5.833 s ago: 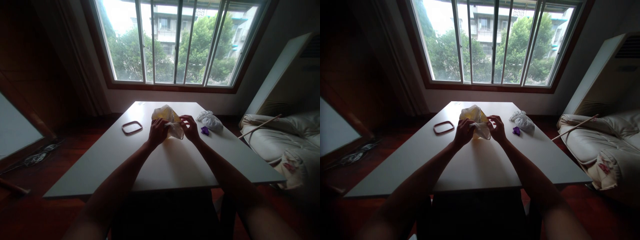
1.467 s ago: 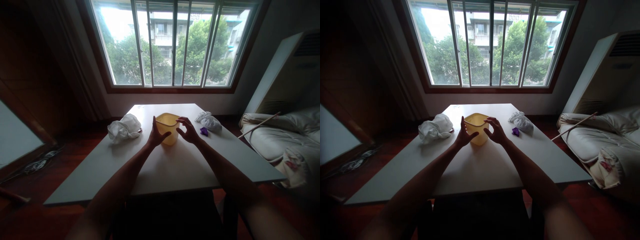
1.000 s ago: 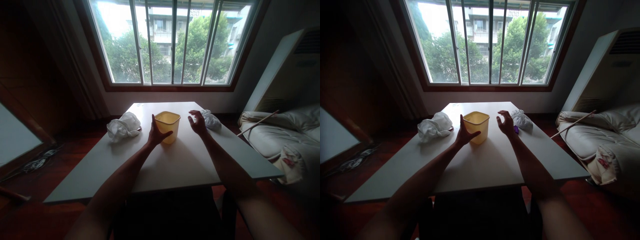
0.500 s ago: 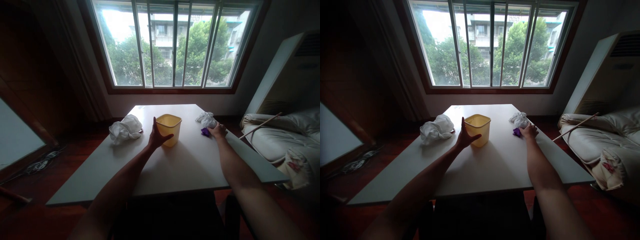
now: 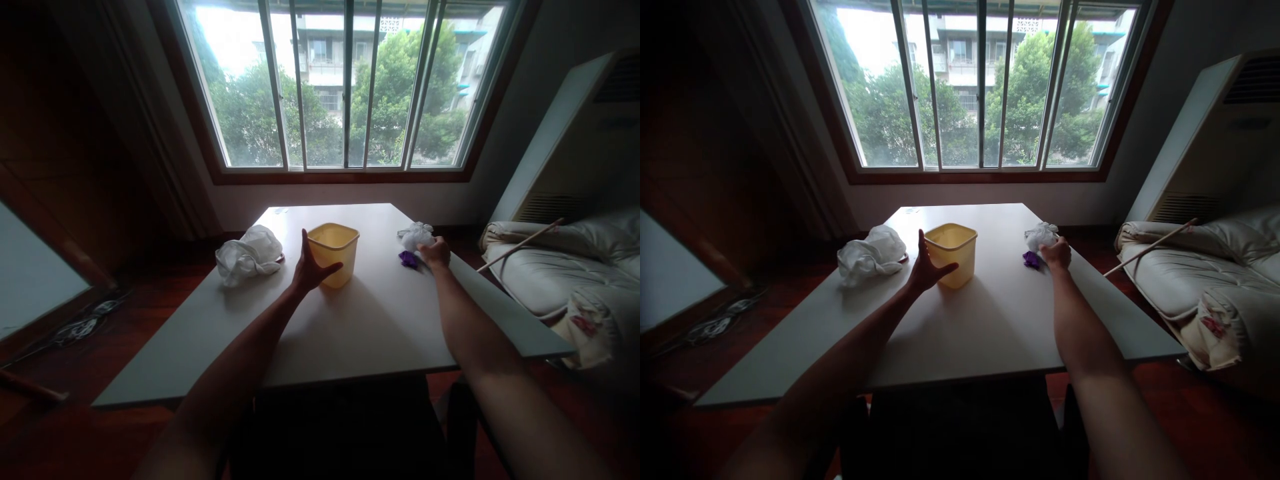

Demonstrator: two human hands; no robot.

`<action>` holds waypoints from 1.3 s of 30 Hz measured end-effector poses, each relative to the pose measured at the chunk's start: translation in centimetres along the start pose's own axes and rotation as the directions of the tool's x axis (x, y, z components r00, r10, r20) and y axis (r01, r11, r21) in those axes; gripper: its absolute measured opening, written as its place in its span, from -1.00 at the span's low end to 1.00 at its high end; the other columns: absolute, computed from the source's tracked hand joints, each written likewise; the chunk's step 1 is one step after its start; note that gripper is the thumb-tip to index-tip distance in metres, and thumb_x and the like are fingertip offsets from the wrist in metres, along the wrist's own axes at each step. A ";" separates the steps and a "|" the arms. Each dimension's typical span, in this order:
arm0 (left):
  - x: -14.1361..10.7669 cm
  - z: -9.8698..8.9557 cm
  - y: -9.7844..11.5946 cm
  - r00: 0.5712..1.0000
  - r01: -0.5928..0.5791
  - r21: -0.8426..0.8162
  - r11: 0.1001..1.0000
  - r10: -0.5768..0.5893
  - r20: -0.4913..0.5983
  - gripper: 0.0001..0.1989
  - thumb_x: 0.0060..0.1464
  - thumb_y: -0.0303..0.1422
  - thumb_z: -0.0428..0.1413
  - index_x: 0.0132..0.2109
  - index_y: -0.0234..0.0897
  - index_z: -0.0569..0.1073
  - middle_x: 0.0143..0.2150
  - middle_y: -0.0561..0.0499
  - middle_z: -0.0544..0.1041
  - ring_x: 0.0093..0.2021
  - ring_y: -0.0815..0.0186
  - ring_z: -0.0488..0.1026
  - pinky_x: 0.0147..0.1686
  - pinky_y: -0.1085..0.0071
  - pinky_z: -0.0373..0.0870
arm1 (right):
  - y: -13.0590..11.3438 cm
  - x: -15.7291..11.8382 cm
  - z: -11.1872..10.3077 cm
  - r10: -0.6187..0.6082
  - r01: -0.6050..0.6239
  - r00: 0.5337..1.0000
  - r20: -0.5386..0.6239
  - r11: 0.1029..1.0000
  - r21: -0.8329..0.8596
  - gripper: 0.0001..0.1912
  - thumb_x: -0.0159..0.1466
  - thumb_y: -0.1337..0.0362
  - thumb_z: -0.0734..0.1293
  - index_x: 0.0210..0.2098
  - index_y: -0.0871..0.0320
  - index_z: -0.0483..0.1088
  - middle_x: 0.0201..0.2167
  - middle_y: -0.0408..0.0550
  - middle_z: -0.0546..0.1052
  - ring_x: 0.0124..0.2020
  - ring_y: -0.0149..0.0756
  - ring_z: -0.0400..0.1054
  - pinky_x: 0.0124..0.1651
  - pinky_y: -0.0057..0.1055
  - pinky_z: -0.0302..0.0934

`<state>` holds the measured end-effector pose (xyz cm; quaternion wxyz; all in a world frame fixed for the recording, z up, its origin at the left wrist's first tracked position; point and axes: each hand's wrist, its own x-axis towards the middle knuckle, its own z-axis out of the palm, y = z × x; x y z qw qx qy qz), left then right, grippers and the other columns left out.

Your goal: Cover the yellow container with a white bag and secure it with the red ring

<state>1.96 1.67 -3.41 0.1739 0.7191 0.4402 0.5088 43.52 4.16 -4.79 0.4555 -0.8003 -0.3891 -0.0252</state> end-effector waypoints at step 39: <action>0.8 -3.1 3.2 0.881 -0.402 0.278 0.873 0.451 -0.143 -0.06 0.05 0.12 0.19 0.41 -0.26 0.10 0.41 -0.29 0.19 0.43 -0.07 0.09 0.37 -0.01 0.05 | -10.4 -7.1 -3.0 -0.397 0.262 0.918 -0.014 0.579 0.772 -0.63 0.07 -0.06 0.25 -0.30 0.07 0.19 -0.41 -0.10 0.31 -0.32 -0.21 0.26 -0.30 -0.31 0.20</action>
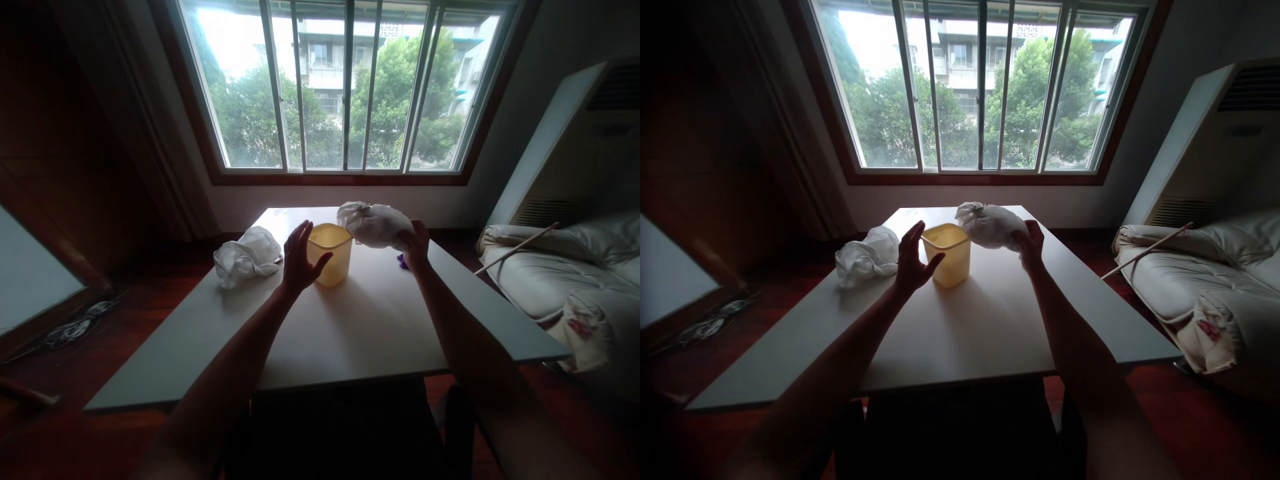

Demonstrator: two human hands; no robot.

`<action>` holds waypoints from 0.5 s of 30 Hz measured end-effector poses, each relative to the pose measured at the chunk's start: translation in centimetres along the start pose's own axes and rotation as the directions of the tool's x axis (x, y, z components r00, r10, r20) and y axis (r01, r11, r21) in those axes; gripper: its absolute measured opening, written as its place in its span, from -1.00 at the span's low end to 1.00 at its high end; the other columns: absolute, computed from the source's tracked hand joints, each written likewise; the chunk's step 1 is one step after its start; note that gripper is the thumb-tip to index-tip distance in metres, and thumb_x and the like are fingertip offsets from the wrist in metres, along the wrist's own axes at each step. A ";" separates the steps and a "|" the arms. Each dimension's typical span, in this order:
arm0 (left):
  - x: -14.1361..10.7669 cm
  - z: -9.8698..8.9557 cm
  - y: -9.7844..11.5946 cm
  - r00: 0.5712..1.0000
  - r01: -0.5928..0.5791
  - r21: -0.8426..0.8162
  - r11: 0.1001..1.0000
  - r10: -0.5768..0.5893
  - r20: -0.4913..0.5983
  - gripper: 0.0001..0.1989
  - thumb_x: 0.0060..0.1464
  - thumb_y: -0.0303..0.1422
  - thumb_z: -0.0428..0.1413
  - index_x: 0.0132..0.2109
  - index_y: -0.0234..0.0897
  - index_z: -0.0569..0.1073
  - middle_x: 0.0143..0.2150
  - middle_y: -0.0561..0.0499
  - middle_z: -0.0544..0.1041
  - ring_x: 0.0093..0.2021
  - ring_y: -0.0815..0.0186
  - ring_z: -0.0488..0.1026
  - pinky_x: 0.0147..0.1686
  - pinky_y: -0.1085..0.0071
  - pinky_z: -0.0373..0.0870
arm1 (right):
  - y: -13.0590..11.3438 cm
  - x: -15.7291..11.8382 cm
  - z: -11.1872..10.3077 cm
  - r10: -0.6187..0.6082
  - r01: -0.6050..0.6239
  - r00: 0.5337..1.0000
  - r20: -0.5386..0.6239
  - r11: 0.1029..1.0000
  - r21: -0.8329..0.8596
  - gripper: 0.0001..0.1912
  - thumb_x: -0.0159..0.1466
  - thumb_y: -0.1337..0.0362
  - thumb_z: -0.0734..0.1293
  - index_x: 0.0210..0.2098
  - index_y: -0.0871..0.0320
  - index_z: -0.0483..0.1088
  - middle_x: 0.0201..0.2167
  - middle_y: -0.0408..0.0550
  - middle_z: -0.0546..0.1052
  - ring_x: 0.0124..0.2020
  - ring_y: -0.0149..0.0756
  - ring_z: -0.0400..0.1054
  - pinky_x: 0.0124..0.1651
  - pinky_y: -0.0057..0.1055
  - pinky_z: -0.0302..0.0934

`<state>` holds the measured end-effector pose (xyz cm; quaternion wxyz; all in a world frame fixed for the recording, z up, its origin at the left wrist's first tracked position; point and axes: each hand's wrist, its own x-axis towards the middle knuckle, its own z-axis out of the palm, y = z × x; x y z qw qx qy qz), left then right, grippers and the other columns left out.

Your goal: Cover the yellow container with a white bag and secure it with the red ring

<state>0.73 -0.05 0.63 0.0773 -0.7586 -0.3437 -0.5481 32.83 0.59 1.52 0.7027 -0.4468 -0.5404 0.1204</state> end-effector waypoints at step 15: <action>-1.1 1.0 3.5 0.962 -0.187 -0.047 0.981 0.192 0.196 -0.41 0.10 0.01 0.18 0.19 -0.18 0.45 0.19 -0.20 0.48 0.23 -0.04 0.38 0.21 -0.01 0.26 | 0.5 -1.0 -1.2 0.281 -0.519 0.672 0.685 0.838 0.166 -0.69 -0.06 0.15 0.39 -0.35 0.13 0.34 -0.53 -0.19 0.38 -0.57 -0.39 0.23 -0.54 -0.45 0.08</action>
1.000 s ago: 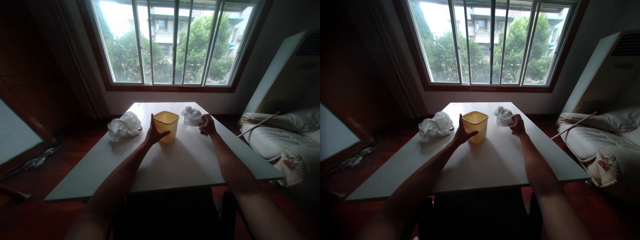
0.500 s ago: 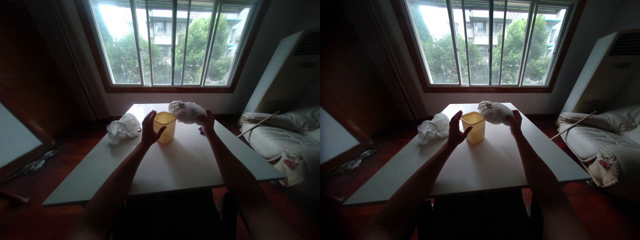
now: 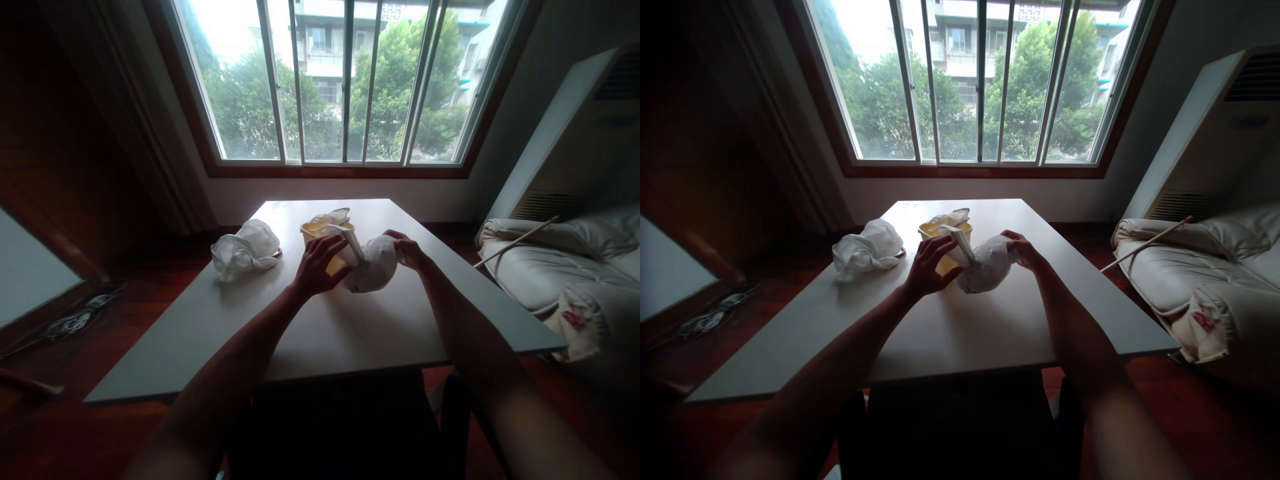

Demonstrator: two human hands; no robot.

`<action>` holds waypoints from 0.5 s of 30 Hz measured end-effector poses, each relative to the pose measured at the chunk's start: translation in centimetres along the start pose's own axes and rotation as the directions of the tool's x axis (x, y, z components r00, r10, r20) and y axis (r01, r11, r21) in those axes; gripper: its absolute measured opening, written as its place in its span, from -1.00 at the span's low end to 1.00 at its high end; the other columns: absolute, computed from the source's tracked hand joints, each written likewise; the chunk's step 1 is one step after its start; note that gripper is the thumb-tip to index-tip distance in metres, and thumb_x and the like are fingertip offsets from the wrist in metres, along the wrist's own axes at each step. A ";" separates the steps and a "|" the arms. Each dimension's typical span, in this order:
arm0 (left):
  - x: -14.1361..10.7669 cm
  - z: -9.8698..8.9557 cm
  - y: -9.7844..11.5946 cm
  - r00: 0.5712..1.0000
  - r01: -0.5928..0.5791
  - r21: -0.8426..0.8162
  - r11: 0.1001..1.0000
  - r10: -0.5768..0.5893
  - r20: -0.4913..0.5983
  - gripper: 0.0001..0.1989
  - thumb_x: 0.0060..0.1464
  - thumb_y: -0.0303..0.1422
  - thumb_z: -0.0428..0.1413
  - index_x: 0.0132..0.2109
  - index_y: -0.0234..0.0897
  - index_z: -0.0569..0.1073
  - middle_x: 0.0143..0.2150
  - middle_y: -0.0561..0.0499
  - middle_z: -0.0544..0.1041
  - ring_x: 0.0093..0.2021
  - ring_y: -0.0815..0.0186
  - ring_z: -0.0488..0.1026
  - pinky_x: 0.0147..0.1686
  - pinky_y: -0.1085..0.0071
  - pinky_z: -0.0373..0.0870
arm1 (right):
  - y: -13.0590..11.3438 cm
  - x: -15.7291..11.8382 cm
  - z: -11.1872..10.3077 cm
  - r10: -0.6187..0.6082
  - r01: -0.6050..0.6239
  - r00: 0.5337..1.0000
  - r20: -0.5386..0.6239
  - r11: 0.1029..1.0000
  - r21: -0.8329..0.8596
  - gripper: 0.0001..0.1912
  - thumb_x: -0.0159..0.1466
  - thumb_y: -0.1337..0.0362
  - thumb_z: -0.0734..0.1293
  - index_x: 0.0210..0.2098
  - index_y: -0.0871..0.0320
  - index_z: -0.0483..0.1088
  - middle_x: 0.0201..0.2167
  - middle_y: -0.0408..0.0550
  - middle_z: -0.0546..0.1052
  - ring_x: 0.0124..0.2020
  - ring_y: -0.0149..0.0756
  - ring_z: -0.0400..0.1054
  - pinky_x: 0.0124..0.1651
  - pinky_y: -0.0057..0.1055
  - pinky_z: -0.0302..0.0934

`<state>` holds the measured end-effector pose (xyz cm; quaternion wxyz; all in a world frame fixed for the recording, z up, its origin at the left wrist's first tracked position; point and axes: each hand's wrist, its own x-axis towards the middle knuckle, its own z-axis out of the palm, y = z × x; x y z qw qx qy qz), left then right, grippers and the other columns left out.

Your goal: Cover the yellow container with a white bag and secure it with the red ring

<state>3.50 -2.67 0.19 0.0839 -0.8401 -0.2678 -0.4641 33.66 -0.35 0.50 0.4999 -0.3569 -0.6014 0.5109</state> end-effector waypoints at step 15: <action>-0.7 0.7 0.6 0.907 0.069 -0.068 0.995 -0.034 0.419 -0.53 0.22 -0.02 0.03 -0.47 -0.24 0.54 -0.56 -0.01 0.48 -0.52 0.31 0.39 -0.46 0.40 0.29 | 0.7 0.6 2.9 -0.252 0.294 0.955 0.156 0.727 -0.620 -0.81 0.11 0.30 0.33 -0.30 0.16 0.55 -0.22 0.01 0.57 -0.34 -0.30 0.39 -0.32 -0.39 0.27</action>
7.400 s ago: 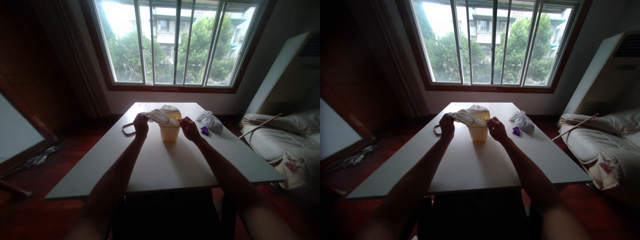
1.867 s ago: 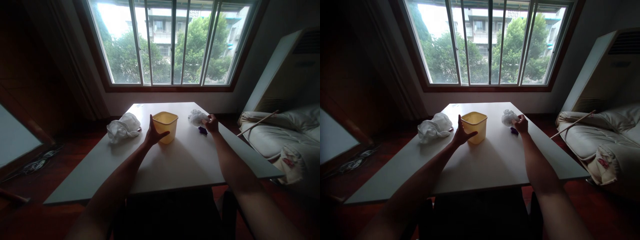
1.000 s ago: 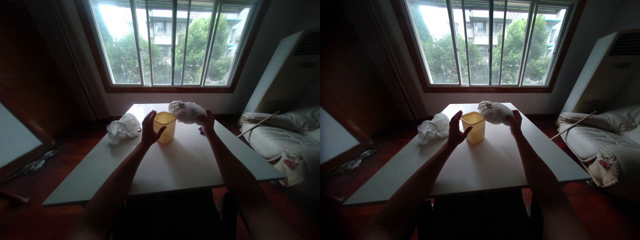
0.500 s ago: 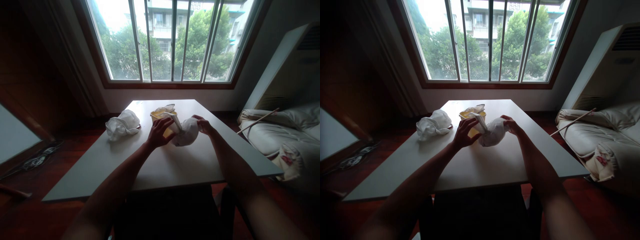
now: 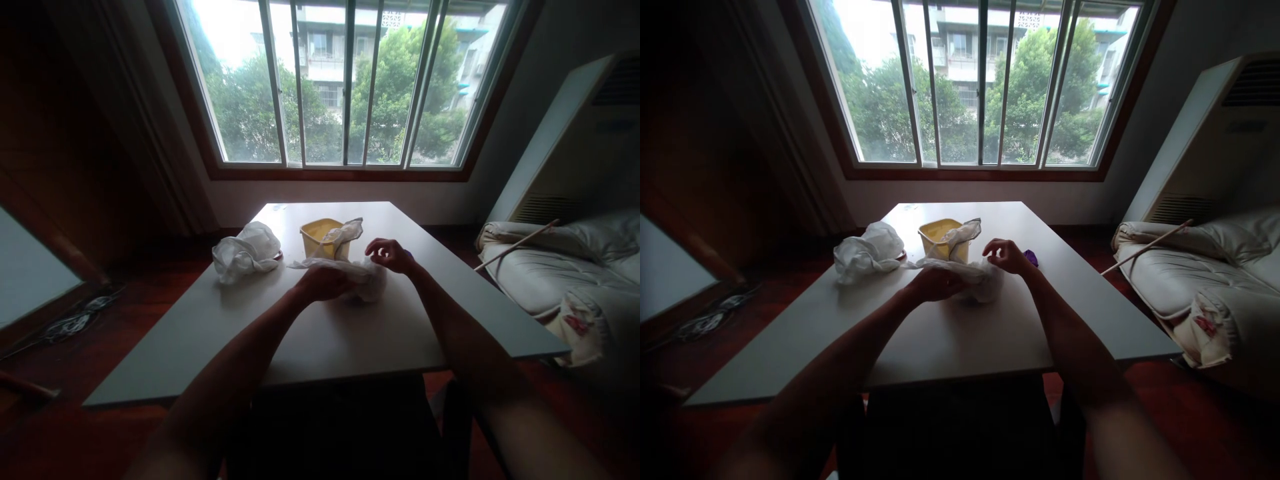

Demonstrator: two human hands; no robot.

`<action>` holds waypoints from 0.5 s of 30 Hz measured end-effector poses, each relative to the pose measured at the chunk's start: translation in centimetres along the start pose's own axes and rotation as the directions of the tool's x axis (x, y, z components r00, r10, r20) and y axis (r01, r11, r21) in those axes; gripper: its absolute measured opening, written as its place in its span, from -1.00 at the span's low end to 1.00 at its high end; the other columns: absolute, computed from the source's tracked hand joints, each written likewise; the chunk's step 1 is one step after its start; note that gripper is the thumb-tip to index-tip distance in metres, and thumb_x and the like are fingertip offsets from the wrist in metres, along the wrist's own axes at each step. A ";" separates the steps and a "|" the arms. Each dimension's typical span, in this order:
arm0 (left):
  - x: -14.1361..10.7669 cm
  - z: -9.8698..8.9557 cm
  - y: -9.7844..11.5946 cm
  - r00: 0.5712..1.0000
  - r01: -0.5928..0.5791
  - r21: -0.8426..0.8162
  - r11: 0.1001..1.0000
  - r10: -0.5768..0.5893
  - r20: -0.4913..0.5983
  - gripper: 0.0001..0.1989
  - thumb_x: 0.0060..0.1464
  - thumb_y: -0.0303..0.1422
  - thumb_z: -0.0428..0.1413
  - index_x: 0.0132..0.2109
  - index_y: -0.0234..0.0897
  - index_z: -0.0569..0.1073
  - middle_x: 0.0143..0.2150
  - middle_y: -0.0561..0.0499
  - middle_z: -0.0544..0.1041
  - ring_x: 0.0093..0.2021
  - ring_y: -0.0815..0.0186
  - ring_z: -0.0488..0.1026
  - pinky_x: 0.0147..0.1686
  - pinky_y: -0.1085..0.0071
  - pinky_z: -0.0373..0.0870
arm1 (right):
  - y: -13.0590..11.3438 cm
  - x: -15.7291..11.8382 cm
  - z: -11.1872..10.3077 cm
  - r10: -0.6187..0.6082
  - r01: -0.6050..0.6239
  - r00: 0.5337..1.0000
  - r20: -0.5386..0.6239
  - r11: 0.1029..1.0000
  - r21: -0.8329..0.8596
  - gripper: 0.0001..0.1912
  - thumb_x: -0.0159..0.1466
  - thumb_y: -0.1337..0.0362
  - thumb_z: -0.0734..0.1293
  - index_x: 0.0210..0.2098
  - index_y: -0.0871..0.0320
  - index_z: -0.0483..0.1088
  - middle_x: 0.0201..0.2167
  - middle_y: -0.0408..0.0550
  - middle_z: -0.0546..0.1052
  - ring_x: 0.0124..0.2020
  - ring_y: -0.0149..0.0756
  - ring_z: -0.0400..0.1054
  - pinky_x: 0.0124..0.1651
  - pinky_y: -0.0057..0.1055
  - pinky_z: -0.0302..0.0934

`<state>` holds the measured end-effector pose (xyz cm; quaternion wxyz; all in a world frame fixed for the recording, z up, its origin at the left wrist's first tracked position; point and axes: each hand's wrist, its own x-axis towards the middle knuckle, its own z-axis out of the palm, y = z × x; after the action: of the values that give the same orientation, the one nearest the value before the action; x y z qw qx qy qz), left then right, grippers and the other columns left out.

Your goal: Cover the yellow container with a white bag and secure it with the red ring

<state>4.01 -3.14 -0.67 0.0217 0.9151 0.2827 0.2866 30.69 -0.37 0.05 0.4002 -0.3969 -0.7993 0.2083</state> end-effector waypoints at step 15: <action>0.5 2.8 -0.7 0.999 0.009 -0.242 0.970 0.002 0.046 -0.73 0.13 -0.15 0.14 -0.15 -0.20 0.58 -0.11 -0.21 0.58 -0.02 -0.10 0.51 0.09 -0.01 0.41 | -2.1 0.1 1.6 -0.042 0.012 0.911 0.410 0.997 0.075 -0.69 0.15 0.10 0.44 -0.21 0.17 0.58 -0.15 -0.01 0.59 -0.11 -0.14 0.45 -0.08 -0.33 0.34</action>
<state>5.49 -1.91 -2.94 0.1402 0.9114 0.2468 0.2980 28.38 -1.54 0.50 0.2398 -0.3185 -0.8632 0.3098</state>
